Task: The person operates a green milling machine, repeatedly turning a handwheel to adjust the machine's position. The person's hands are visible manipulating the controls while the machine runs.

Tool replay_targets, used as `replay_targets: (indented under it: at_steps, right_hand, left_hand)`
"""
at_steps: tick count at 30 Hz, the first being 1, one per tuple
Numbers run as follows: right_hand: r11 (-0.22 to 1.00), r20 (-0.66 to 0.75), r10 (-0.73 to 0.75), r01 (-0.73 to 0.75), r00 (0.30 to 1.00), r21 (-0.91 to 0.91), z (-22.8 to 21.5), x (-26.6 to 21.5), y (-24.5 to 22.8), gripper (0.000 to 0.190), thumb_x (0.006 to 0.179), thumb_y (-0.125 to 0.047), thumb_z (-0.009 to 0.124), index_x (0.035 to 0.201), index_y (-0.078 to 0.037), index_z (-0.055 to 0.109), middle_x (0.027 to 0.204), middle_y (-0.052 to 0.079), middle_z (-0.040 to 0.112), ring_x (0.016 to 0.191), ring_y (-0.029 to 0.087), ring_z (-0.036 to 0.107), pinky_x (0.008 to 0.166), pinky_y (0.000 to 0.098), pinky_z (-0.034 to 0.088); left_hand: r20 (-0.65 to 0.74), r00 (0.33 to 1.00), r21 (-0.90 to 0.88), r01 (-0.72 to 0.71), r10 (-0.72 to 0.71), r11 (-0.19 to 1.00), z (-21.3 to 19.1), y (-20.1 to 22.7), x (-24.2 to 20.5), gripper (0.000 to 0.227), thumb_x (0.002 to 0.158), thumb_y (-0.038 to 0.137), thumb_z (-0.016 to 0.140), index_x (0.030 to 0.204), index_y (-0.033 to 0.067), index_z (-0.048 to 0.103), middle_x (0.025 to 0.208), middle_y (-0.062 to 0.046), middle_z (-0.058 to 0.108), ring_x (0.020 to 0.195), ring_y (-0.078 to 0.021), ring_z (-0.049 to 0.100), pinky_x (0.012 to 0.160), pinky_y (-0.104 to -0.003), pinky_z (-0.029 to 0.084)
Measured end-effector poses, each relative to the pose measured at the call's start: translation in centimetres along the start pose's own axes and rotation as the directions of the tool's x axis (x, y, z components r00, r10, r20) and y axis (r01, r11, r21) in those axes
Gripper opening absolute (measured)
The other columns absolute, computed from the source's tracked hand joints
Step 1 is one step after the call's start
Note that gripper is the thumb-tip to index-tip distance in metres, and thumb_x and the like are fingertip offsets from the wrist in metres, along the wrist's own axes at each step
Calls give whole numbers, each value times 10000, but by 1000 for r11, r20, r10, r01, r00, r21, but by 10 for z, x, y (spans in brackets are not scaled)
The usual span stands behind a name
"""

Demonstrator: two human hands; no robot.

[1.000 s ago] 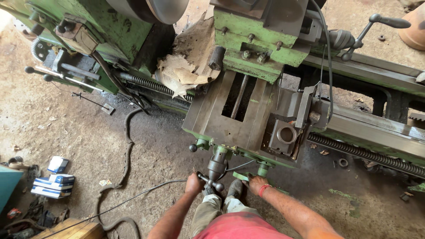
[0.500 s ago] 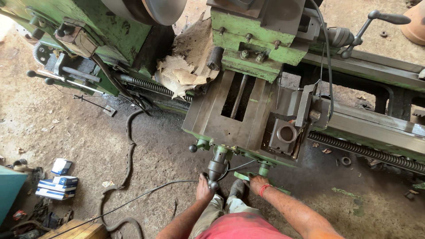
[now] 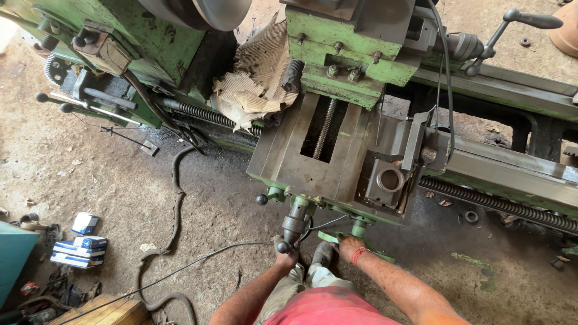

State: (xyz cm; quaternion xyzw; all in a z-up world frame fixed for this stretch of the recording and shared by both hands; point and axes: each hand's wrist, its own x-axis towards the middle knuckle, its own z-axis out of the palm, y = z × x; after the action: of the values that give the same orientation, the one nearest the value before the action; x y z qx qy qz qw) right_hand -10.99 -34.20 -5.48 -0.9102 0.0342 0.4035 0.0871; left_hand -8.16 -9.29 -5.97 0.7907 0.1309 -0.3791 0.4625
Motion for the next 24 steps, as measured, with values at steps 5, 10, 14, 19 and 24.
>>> replay_targets:
  at_steps: [5,10,14,19,24]
  right_hand:
    - [1000,-40,-20,20,999,7,0,0,1,594,1043,-591,395,1379,-114,505,1141,161,704,1072,351,691,854,503,577]
    - [999,-55,-23,25,998,27,0,-1,2,593,1035,-600,398,1359,-119,522,1148,155,701,1074,357,690,856,515,572]
    - [1000,-44,-13,14,999,17,-1,-2,1,585,1039,-605,395,1340,-127,543,1136,150,707,1074,352,691,858,510,572]
    - [1000,-34,-18,18,999,-3,-3,-3,0,592,1040,-596,371,1389,-139,511,1112,150,707,1048,344,695,831,509,584]
    - [999,-64,-38,37,997,-14,-4,-3,0,605,1048,-604,372,1379,-117,509,1090,154,709,1030,347,695,823,502,580]
  left_hand:
    - [243,962,-193,176,-126,965,9,4,2,509,990,588,493,890,101,600,750,-65,607,604,-202,560,535,-378,457]
    - [344,904,-114,309,-254,944,9,4,1,474,981,601,468,843,159,571,708,-5,563,568,-145,506,505,-332,372]
    - [489,860,-300,326,-149,896,12,5,-1,399,982,539,472,777,196,461,639,33,438,538,-128,430,494,-312,329]
    - [575,800,-316,409,-170,856,16,7,-4,356,965,499,461,731,241,391,610,61,343,525,-103,365,489,-303,265]
    - [655,745,-363,456,-126,812,16,9,-7,362,986,472,453,723,246,349,616,70,296,525,-106,307,512,-307,284]
